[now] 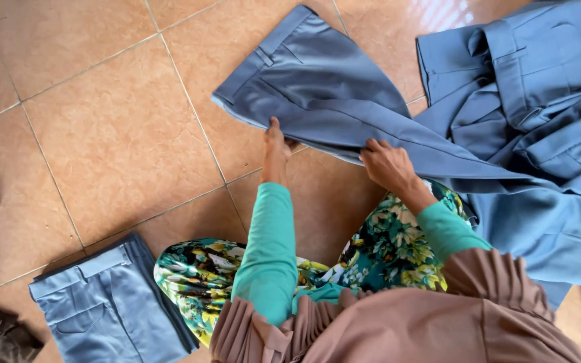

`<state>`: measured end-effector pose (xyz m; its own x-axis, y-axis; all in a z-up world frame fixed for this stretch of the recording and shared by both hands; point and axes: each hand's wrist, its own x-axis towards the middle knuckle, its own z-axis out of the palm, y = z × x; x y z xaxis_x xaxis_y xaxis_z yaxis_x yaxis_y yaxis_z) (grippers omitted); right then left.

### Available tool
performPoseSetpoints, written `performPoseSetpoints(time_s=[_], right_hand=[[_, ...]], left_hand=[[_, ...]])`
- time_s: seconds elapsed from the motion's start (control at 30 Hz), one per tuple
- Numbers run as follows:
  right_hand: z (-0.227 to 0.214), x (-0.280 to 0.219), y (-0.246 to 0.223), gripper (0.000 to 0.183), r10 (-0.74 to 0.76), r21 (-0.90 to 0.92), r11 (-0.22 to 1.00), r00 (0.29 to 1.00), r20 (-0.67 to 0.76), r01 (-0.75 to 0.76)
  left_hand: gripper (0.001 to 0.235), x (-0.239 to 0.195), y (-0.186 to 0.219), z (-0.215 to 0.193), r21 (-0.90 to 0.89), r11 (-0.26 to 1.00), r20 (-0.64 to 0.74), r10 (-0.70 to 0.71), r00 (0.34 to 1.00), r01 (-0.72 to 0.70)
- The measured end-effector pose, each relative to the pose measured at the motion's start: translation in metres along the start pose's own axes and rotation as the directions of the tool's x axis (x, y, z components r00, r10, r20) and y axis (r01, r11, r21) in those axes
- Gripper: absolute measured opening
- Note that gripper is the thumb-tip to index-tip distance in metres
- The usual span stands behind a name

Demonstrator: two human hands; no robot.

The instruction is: The person sits on a tiled floor and folds several pairs of gray trousers one by one. They smooth each garment, fold the legs together, then fold the trousers into neat rectangles and place them into a growing stack.

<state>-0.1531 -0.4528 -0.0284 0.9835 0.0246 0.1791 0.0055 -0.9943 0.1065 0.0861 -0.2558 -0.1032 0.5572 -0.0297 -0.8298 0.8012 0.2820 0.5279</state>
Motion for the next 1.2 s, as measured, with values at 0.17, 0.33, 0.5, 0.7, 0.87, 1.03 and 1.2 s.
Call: performPoseSetpoints(time_s=[0.17,0.33,0.5,0.7,0.87,1.03,1.2], right_hand=[[0.002,0.062,-0.059,0.006,0.014,0.117,0.993,0.999,-0.033,-0.011],[0.015,0.100,-0.147,0.014,-0.078,0.228,0.970,0.996,-0.033,0.084],[-0.008,0.129,-0.224,0.016,-0.162,0.163,0.960,0.928,-0.336,0.226],[-0.029,0.144,-0.242,0.017,-0.175,0.247,0.938,0.948,-0.265,0.242],[-0.034,0.126,-0.240,0.014,-0.178,0.231,0.941,0.942,-0.283,0.247],[-0.054,0.101,-0.220,0.013,-0.184,0.197,0.949,0.940,-0.288,0.246],[-0.040,0.075,-0.142,0.009,-0.165,0.036,0.986,0.981,0.098,0.162]], left_hand=[[0.095,0.052,0.052,-0.065,-0.238,0.967,-0.027,0.089,0.996,-0.093],[0.103,0.072,0.101,-0.223,-0.411,0.863,-0.171,0.245,0.954,-0.295],[0.079,0.054,0.102,-0.377,-0.417,0.836,-0.432,0.163,0.887,-0.357],[0.088,-0.088,0.052,-0.318,-0.280,0.848,-0.508,0.268,0.819,-0.451],[0.105,-0.202,0.051,-0.189,-0.300,0.947,-0.122,0.080,0.989,-0.113],[0.085,-0.069,0.024,-0.191,0.076,0.996,-0.095,0.044,0.994,-0.037],[0.077,-0.048,0.057,-0.219,-0.017,0.997,-0.049,0.080,0.996,-0.081]])
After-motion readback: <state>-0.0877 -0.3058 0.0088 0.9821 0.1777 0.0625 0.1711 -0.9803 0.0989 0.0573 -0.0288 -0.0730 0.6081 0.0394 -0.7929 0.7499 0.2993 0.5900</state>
